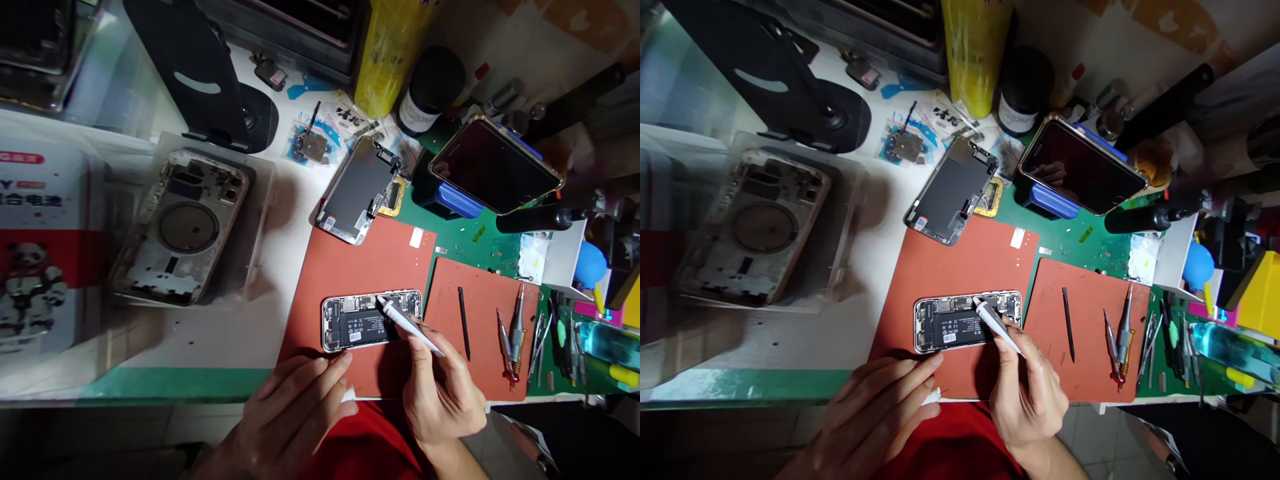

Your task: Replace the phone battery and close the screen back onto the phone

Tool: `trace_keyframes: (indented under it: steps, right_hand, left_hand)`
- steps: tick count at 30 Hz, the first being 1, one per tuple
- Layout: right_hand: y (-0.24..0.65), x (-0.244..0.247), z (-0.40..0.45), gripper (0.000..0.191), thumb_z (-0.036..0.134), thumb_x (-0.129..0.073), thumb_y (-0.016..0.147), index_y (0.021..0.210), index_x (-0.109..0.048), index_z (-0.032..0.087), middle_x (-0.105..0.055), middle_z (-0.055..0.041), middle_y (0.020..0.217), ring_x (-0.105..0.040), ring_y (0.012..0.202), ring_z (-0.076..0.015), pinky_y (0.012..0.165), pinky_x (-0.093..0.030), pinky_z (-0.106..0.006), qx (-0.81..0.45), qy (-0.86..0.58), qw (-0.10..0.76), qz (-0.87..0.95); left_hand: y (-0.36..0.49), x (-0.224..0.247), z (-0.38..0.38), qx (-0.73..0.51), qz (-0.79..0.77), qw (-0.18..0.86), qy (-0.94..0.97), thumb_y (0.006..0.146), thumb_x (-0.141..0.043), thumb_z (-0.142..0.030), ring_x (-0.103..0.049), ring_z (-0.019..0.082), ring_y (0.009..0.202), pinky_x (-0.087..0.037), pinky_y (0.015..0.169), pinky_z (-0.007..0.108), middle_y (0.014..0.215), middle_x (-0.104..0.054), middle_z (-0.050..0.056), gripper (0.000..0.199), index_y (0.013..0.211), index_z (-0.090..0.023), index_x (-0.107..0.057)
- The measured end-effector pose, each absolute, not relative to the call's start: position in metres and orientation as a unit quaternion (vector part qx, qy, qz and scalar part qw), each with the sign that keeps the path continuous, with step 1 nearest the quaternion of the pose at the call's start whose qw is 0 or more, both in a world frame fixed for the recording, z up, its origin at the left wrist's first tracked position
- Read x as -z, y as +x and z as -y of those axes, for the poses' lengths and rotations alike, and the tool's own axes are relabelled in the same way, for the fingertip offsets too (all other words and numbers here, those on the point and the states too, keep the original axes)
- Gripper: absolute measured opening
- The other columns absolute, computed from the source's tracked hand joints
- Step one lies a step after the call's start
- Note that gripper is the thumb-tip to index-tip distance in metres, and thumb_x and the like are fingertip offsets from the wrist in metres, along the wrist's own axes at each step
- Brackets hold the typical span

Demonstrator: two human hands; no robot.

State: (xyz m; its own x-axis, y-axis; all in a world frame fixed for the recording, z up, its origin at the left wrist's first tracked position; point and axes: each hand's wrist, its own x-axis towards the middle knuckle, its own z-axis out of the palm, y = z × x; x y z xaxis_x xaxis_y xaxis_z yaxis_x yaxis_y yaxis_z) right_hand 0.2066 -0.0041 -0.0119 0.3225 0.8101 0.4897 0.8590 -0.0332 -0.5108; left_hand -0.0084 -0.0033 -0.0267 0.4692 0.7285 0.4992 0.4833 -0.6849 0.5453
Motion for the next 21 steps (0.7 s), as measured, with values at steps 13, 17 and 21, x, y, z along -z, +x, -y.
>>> trace_keyframes:
  steps: [13, 17, 21]
  right_hand:
    - [0.2056, 0.0111, 0.0022, 0.012, 0.022, -0.085, 0.099, 0.110, -0.083, 0.019, -0.089, -0.0010, 0.094, -0.085, 0.072, -0.0162, 0.072, -0.068, -0.021, 0.034, -0.724, 0.385, 0.571]
    - [0.2065, 0.0107, 0.0013, 0.012, 0.022, -0.086, 0.098, 0.109, -0.084, 0.018, -0.089, -0.0013, 0.093, -0.085, 0.071, -0.0161, 0.071, -0.068, -0.021, 0.039, -0.723, 0.385, 0.572]
    - [0.2077, 0.0116, 0.0032, 0.012, 0.022, -0.086, 0.098, 0.109, -0.084, 0.020, -0.089, 0.0000, 0.094, -0.085, 0.072, -0.0157, 0.072, -0.067, -0.021, 0.034, -0.728, 0.384, 0.567]
  left_hand:
    - [-0.0059, 0.0300, 0.0043, -0.386, -0.378, 0.176, 0.823, 0.098, -0.078, -0.011, -0.079, 0.024, 0.115, -0.062, 0.100, 0.039, 0.122, -0.084, 0.019, 0.008, 0.106, -0.007, -0.078]
    - [-0.0051, 0.0284, 0.0046, -0.382, -0.389, 0.181, 0.818, 0.098, -0.078, -0.010, -0.079, 0.024, 0.116, -0.062, 0.101, 0.038, 0.122, -0.085, 0.018, 0.008, 0.105, -0.008, -0.078]
    - [-0.0068, 0.0280, 0.0039, -0.385, -0.372, 0.164, 0.828, 0.098, -0.079, -0.010, -0.080, 0.023, 0.115, -0.062, 0.101, 0.038, 0.120, -0.085, 0.017, 0.008, 0.106, -0.008, -0.078]
